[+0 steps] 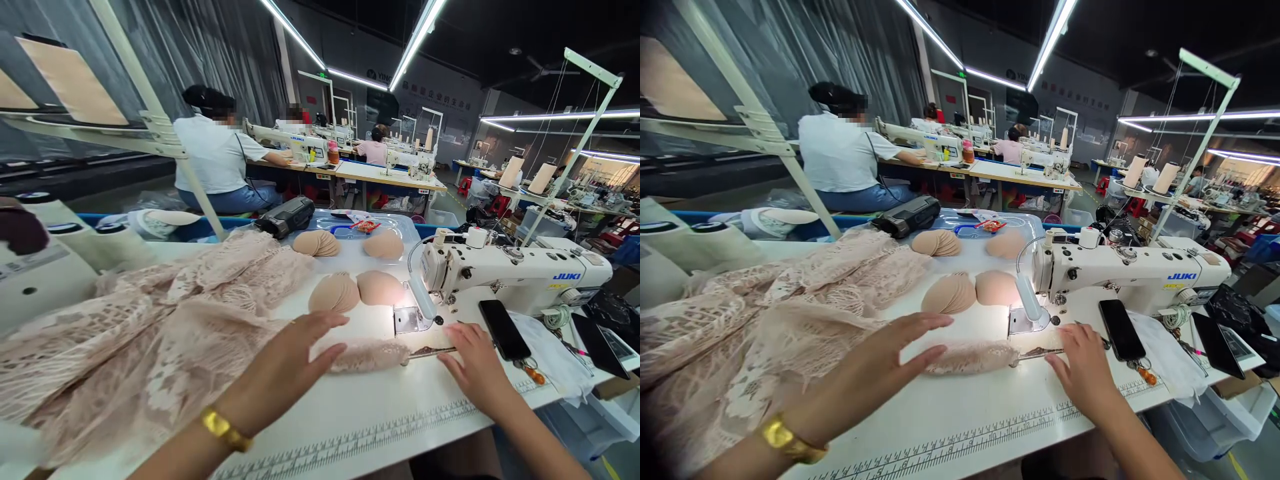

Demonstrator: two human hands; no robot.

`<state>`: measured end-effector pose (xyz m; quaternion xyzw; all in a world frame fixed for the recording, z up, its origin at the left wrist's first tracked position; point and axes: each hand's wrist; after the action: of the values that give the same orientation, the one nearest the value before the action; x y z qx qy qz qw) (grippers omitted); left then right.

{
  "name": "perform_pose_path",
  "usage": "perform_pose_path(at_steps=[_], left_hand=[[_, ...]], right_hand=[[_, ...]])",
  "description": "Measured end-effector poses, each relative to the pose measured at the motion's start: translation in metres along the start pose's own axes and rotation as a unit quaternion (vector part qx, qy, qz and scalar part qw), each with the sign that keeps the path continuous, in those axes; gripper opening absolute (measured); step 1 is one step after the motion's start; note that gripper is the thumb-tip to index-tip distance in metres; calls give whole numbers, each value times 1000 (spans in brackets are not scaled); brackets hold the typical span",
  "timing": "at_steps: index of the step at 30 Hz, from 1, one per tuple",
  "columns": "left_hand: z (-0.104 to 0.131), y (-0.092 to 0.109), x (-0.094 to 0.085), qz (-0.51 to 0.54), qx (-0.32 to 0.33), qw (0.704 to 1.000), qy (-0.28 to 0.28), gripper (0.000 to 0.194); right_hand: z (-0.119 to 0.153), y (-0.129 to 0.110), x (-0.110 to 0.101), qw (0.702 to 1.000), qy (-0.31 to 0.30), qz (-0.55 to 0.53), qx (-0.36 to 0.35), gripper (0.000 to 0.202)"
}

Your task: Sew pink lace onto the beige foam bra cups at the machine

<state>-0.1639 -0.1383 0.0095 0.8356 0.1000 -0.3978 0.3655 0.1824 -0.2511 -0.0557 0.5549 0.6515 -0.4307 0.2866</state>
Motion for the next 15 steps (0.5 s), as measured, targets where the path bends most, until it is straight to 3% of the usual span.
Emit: perform_pose_path(at_steps=[2,5,7,9,10,11,13,15], left_hand=[[1,19,38,-10,17,1000,-21,28],[11,38,77,24,43,998,-39,24],[19,45,87,66,69,995,-7,33],[22,52,83,116,57,991,21,23],[22,55,77,148,33,988,23,17],[21,58,70,185,1,983,17,19],[18,63,56,280,-58,958,-11,29],[15,66,45,376,-87,922,-46,38]], right_hand=[[-8,-31,9,991,-45,-122,-22,44],[-17,-78,16,957,-88,-274,32,4],[-18,-100,12,898,-163,-399,89,7],[-16,-111,1,822,-214,-518,101,9],[-13,-112,-6,803,-209,-549,101,13],[-10,-111,-12,803,-184,-557,101,16],[-4,-105,-20,833,-137,-528,97,28],[0,-98,-23,848,-156,-499,89,49]])
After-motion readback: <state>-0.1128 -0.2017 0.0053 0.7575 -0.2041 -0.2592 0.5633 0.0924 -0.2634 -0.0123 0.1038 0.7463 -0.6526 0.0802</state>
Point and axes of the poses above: each hand's wrist, its own z-axis away from the middle knuckle, its own x-axis out of the palm, y = z × x, and after that the axes turned 12 degrees about x, right-handed
